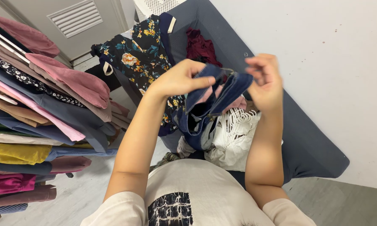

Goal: The person picks up a floral dress from a pile, turns it inside out, and hangs it on a white hanger. They then pick up denim overalls, turn them inside out, and hang them on a hanger. Finally, they pick up a pink garment and begin to fold it.

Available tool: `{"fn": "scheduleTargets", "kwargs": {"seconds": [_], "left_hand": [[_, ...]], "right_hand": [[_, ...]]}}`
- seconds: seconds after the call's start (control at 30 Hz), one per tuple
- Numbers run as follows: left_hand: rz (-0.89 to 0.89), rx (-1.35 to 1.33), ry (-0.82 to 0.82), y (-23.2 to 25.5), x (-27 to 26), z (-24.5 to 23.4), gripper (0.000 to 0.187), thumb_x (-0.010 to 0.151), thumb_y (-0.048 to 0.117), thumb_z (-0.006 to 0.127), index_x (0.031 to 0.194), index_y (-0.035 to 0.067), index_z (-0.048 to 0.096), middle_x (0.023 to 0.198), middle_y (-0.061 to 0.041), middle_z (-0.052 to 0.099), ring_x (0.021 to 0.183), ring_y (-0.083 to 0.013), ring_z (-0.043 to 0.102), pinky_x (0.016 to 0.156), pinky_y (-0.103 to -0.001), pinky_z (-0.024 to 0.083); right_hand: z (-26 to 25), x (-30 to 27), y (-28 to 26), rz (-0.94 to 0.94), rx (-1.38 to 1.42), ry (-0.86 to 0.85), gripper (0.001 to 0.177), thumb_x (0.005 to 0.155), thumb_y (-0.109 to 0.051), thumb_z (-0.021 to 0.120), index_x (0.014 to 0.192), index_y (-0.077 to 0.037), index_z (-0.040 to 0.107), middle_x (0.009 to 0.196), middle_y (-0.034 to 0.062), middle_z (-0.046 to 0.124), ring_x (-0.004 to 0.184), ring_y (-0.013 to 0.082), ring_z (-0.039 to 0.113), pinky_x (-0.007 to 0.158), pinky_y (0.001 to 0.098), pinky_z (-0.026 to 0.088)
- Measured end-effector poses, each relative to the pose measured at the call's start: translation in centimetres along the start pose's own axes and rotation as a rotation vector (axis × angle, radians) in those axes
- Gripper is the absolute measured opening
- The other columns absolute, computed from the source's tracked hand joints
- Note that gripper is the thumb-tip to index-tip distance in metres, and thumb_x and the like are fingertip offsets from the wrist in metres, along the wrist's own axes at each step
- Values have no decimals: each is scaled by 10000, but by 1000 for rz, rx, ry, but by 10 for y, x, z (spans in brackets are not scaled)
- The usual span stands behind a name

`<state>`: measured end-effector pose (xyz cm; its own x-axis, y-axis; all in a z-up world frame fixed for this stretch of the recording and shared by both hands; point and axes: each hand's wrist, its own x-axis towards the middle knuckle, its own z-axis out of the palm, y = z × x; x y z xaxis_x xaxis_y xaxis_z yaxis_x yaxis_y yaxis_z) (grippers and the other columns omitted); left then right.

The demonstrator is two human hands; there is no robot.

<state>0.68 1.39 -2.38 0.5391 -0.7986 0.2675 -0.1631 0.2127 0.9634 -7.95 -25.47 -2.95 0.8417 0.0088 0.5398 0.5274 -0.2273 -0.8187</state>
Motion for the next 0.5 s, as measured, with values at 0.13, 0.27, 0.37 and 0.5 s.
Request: {"fn": "scheduleTargets", "kwargs": {"seconds": [0.13, 0.27, 0.37, 0.5], "left_hand": [[-293, -117, 367, -1, -15, -9, 392, 1024, 418, 636, 888, 58, 712, 724, 37, 630, 579, -15, 505, 483, -208, 378], [-425, -27, 527, -2, -26, -15, 430, 1036, 423, 615, 805, 66, 551, 593, 30, 515, 432, -30, 359, 335, -233, 212], [-394, -157, 528, -8, -27, -17, 299, 1008, 378, 612, 943, 87, 603, 630, 16, 601, 414, -31, 396, 315, -219, 234], [-326, -400, 484, -21, -23, -12, 283, 1033, 307, 630, 1189, 71, 626, 852, 9, 652, 622, -37, 584, 458, -201, 417]], "right_hand": [[-37, -8, 18, 321, -80, 341, 309, 1071, -119, 758, 966, 160, 680, 812, 191, 641, 624, 138, 545, 567, 254, 416], [-55, -12, 22, 412, 185, 327, 205, 1072, -95, 684, 1058, 106, 718, 972, 174, 725, 811, 182, 675, 725, 290, 543], [-55, -11, 13, 422, 451, 224, 201, 1072, -38, 609, 1192, 119, 647, 1134, 221, 723, 998, 261, 747, 893, 366, 608], [-53, -13, 1, 465, 747, 158, 345, 1071, -73, 535, 1341, 134, 591, 1222, 267, 711, 1010, 321, 726, 943, 439, 592]]}}
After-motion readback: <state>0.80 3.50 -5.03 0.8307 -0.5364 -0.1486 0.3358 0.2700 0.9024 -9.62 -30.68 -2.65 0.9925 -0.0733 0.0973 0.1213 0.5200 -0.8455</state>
